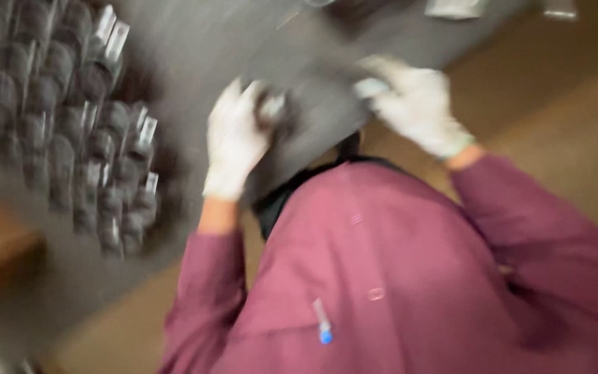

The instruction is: The person picks up cylindrical metal pipe fittings one at a time from a workbench and files their edges and openings using a flat file held in the right hand while rotating the part with the left hand. Filed parts are placed back on the bench in groups.

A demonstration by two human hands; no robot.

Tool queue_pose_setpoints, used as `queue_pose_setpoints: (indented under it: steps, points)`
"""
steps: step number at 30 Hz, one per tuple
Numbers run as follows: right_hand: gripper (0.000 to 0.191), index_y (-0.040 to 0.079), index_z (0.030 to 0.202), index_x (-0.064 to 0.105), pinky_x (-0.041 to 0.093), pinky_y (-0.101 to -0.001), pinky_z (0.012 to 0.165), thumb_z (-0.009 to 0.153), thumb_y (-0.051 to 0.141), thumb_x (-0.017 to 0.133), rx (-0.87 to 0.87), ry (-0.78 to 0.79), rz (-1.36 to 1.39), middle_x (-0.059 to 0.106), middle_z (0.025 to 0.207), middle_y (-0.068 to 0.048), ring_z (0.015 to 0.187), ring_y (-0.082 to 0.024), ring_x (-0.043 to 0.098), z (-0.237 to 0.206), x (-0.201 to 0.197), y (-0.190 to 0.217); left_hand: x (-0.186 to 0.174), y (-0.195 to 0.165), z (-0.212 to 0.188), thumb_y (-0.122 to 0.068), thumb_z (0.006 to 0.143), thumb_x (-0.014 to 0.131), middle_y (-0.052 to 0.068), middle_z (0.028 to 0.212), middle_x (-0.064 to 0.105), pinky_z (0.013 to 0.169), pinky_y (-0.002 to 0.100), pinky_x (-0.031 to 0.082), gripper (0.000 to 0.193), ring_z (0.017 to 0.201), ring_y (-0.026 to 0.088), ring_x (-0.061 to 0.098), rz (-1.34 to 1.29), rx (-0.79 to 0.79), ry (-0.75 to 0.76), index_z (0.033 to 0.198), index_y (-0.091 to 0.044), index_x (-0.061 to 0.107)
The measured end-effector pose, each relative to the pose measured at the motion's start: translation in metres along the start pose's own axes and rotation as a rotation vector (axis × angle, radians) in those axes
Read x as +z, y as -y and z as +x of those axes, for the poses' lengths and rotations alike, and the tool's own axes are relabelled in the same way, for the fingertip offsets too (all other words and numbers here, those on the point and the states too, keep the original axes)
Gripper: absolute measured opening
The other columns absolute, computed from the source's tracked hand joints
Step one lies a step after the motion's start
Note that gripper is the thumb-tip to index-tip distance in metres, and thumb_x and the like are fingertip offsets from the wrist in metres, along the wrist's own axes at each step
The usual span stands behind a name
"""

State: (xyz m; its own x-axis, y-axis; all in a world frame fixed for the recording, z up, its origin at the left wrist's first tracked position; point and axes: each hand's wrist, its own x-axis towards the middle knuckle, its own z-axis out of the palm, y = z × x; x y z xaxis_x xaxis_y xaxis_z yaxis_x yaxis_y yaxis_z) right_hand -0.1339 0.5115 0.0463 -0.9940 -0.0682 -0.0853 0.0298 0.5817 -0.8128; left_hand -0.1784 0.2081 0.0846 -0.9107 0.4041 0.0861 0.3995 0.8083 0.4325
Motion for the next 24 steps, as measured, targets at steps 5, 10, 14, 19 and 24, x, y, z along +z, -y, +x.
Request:
queue_pose_setpoints:
  steps: [5, 10, 14, 19, 24]
  points:
    - [0.037, 0.001, 0.143, 0.065, 0.052, -0.0305, 0.071, 0.109, 0.016, 0.068, -0.01, 0.108, 0.108, 0.066, 0.089, -0.015, 0.074, -0.018, 0.062, -0.012, 0.02, 0.015, 0.028, 0.031, -0.002, -0.007, 0.064, 0.08, 0.015, 0.116, 0.055, 0.091, 0.05, 0.05, 0.059, 0.108, 0.039, 0.057, 0.086, -0.135, 0.096, 0.12, -0.01, 0.061]
    - [0.044, 0.001, 0.147, 0.06, 0.054, -0.032, 0.078, 0.104, 0.006, 0.067, -0.147, 0.189, 0.078, 0.066, 0.097, -0.016, 0.082, -0.021, 0.064, -0.042, 0.03, 0.015, 0.047, 0.031, -0.011, -0.006, 0.065, 0.08, 0.013, 0.12, 0.055, 0.093, 0.049, 0.051, 0.061, 0.11, 0.037, 0.056, 0.12, -0.151, 0.088, 0.122, -0.011, 0.061]
    - [0.048, 0.002, 0.149, 0.058, 0.054, -0.0371, 0.076, 0.102, 0.006, 0.067, -0.183, 0.249, -0.013, 0.063, 0.091, -0.018, 0.078, -0.029, 0.064, -0.04, 0.049, 0.017, 0.054, 0.037, -0.019, -0.005, 0.065, 0.08, 0.015, 0.125, 0.054, 0.095, 0.05, 0.05, 0.063, 0.113, 0.038, 0.055, 0.105, -0.144, 0.023, 0.124, -0.008, 0.059]
    - [0.044, 0.003, 0.15, 0.057, 0.053, -0.046, 0.083, 0.108, 0.013, 0.064, -0.39, 0.186, -0.119, 0.067, 0.102, -0.017, 0.092, -0.038, 0.066, 0.009, 0.064, 0.046, 0.06, 0.039, -0.032, -0.003, 0.063, 0.08, 0.015, 0.131, 0.054, 0.098, 0.05, 0.048, 0.068, 0.116, 0.039, 0.054, 0.051, -0.166, -0.037, 0.127, -0.008, 0.059]
    - [0.05, 0.008, 0.15, 0.058, 0.052, -0.047, 0.074, 0.102, 0.016, 0.065, -0.243, 0.306, -0.213, 0.064, 0.087, -0.016, 0.082, -0.037, 0.065, 0.001, 0.037, 0.094, 0.067, 0.044, -0.037, -0.006, 0.064, 0.082, 0.015, 0.136, 0.052, 0.1, 0.051, 0.047, 0.071, 0.121, 0.04, 0.053, 0.022, -0.199, -0.044, 0.129, -0.006, 0.055]
